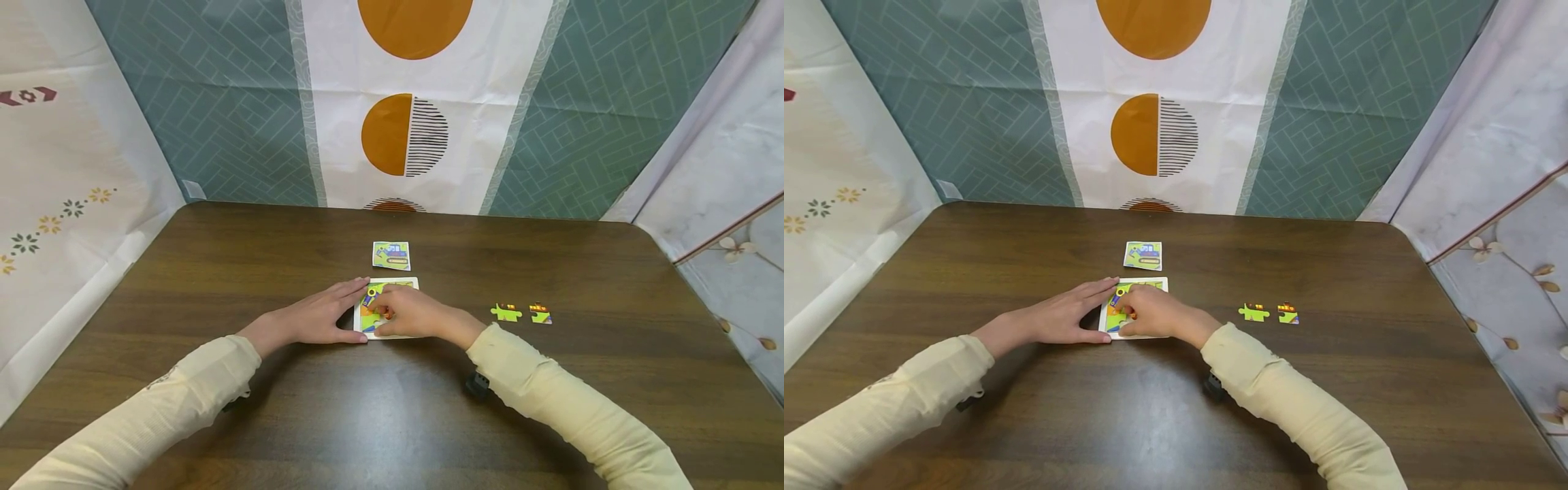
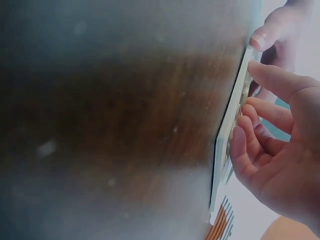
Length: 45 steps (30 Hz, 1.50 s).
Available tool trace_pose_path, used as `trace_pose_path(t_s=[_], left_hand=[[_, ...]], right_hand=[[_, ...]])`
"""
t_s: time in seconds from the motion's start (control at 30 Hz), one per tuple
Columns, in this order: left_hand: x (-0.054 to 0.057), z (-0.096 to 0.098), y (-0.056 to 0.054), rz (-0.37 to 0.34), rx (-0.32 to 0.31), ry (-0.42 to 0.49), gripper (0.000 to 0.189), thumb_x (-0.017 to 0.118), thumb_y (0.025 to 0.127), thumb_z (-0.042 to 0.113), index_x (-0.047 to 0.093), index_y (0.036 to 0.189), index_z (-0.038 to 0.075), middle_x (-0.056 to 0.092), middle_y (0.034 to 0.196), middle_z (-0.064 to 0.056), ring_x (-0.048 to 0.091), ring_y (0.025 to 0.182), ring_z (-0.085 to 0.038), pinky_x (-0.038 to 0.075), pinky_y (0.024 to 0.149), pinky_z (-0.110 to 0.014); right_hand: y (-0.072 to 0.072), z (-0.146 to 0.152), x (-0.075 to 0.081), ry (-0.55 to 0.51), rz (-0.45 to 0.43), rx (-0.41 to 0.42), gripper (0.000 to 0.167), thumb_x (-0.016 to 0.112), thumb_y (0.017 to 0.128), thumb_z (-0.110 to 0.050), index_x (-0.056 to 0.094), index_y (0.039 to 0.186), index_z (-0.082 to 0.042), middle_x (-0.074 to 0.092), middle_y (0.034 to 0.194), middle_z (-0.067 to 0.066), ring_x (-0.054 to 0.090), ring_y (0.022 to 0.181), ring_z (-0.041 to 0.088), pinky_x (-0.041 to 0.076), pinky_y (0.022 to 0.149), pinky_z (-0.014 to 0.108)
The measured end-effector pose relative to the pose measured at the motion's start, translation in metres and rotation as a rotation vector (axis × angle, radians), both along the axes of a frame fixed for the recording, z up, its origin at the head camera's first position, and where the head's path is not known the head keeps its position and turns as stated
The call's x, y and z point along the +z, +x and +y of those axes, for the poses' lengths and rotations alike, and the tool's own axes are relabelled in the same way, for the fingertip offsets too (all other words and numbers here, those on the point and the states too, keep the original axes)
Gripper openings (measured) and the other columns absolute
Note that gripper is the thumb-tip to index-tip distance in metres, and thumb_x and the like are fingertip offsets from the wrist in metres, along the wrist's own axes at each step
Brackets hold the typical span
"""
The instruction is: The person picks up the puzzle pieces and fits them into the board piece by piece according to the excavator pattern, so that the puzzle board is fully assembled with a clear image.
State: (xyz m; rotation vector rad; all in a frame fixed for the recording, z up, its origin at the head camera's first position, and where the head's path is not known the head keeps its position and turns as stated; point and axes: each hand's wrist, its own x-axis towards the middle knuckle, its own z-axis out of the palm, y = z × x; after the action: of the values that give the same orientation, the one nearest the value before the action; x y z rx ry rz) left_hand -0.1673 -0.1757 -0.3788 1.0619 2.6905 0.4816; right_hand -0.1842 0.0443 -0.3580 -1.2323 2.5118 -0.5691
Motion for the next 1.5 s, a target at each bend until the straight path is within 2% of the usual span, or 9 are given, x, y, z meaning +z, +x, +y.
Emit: trace_pose_path(t_s=[0.2, 0.37, 0.5, 0.6, 0.73, 0.8, 1.07, 1.33, 1.5], left_hand=[[0.001, 0.0, 0.002, -0.013, -0.009, -0.01, 0.093, 0.06, 0.089, 0.057, 0.024, 0.151, -0.002, 0.017, 0.159, -0.015, 0.014, 0.145, -0.03, 0.024, 0.112, -0.047], [0.005, -0.002, 0.008, -0.015, -0.039, -0.047, 0.09, 0.056, 0.092, 0.055, 0.021, 0.152, -0.001, 0.014, 0.159, -0.015, 0.01, 0.146, -0.028, 0.018, 0.114, -0.046], [0.014, -0.005, 0.016, -0.021, -0.061, -0.047, 0.085, 0.058, 0.092, 0.052, 0.025, 0.152, 0.002, 0.017, 0.159, -0.013, 0.013, 0.146, -0.028, 0.018, 0.114, -0.046], [0.017, -0.007, 0.023, -0.005, -0.119, -0.049, 0.078, 0.058, 0.093, 0.049, 0.032, 0.15, 0.002, 0.022, 0.158, -0.013, 0.017, 0.144, -0.03, 0.02, 0.113, -0.048], [0.015, -0.009, 0.03, 0.041, -0.2, -0.066, 0.071, 0.056, 0.095, 0.048, 0.038, 0.148, 0.003, 0.022, 0.157, -0.015, 0.02, 0.144, -0.03, 0.02, 0.113, -0.048], [0.013, -0.01, 0.031, 0.058, -0.218, -0.078, 0.069, 0.054, 0.096, 0.049, 0.04, 0.147, 0.004, 0.021, 0.157, -0.015, 0.021, 0.144, -0.029, 0.021, 0.113, -0.048], [0.009, -0.015, 0.031, 0.019, -0.18, -0.077, 0.064, 0.053, 0.097, 0.048, 0.04, 0.148, 0.011, 0.025, 0.157, -0.011, 0.022, 0.144, -0.025, 0.019, 0.113, -0.051], [0.002, -0.015, 0.031, 0.11, -0.227, -0.05, 0.066, 0.048, 0.099, 0.049, 0.036, 0.15, 0.009, 0.032, 0.154, -0.005, 0.022, 0.143, -0.027, 0.022, 0.112, -0.052], [-0.001, -0.014, 0.03, 0.152, -0.241, -0.073, 0.065, 0.045, 0.1, 0.049, 0.035, 0.15, 0.009, 0.032, 0.154, -0.005, 0.022, 0.144, -0.027, 0.023, 0.111, -0.052]], right_hand=[[0.0, 0.001, -0.002, -0.002, -0.011, -0.003, 0.033, 0.077, 0.084, -0.02, 0.068, 0.11, -0.001, 0.055, 0.09, 0.001, 0.051, 0.081, 0.016, 0.045, 0.073, 0.025], [-0.002, 0.002, -0.004, -0.012, -0.014, 0.004, 0.035, 0.077, 0.084, -0.021, 0.068, 0.111, -0.001, 0.057, 0.092, 0.003, 0.052, 0.081, 0.016, 0.045, 0.074, 0.025], [-0.003, 0.002, -0.005, -0.016, -0.014, 0.006, 0.035, 0.078, 0.084, -0.021, 0.067, 0.11, -0.001, 0.057, 0.092, 0.003, 0.053, 0.081, 0.016, 0.046, 0.074, 0.026], [-0.004, 0.002, -0.007, -0.027, -0.03, 0.011, 0.034, 0.078, 0.083, -0.022, 0.067, 0.11, -0.002, 0.057, 0.093, 0.002, 0.053, 0.083, 0.016, 0.046, 0.075, 0.025], [-0.005, 0.0, -0.009, -0.031, -0.052, 0.02, 0.035, 0.077, 0.084, -0.022, 0.067, 0.112, -0.002, 0.056, 0.093, 0.001, 0.053, 0.083, 0.015, 0.046, 0.075, 0.024], [-0.006, 0.0, -0.009, -0.026, -0.057, 0.021, 0.037, 0.077, 0.084, -0.022, 0.067, 0.113, -0.002, 0.056, 0.093, 0.001, 0.053, 0.083, 0.015, 0.046, 0.074, 0.024], [-0.006, -0.001, -0.007, -0.021, -0.053, 0.019, 0.037, 0.078, 0.083, -0.021, 0.067, 0.111, -0.001, 0.055, 0.089, 0.001, 0.053, 0.08, 0.015, 0.046, 0.073, 0.023], [-0.008, 0.002, -0.006, -0.047, -0.046, 0.018, 0.032, 0.081, 0.08, -0.019, 0.067, 0.103, -0.002, 0.056, 0.085, 0.001, 0.052, 0.077, 0.013, 0.045, 0.07, 0.021], [-0.009, 0.005, -0.006, -0.056, -0.047, 0.019, 0.032, 0.081, 0.08, -0.02, 0.066, 0.103, -0.002, 0.055, 0.086, 0.001, 0.053, 0.077, 0.013, 0.045, 0.07, 0.02]])
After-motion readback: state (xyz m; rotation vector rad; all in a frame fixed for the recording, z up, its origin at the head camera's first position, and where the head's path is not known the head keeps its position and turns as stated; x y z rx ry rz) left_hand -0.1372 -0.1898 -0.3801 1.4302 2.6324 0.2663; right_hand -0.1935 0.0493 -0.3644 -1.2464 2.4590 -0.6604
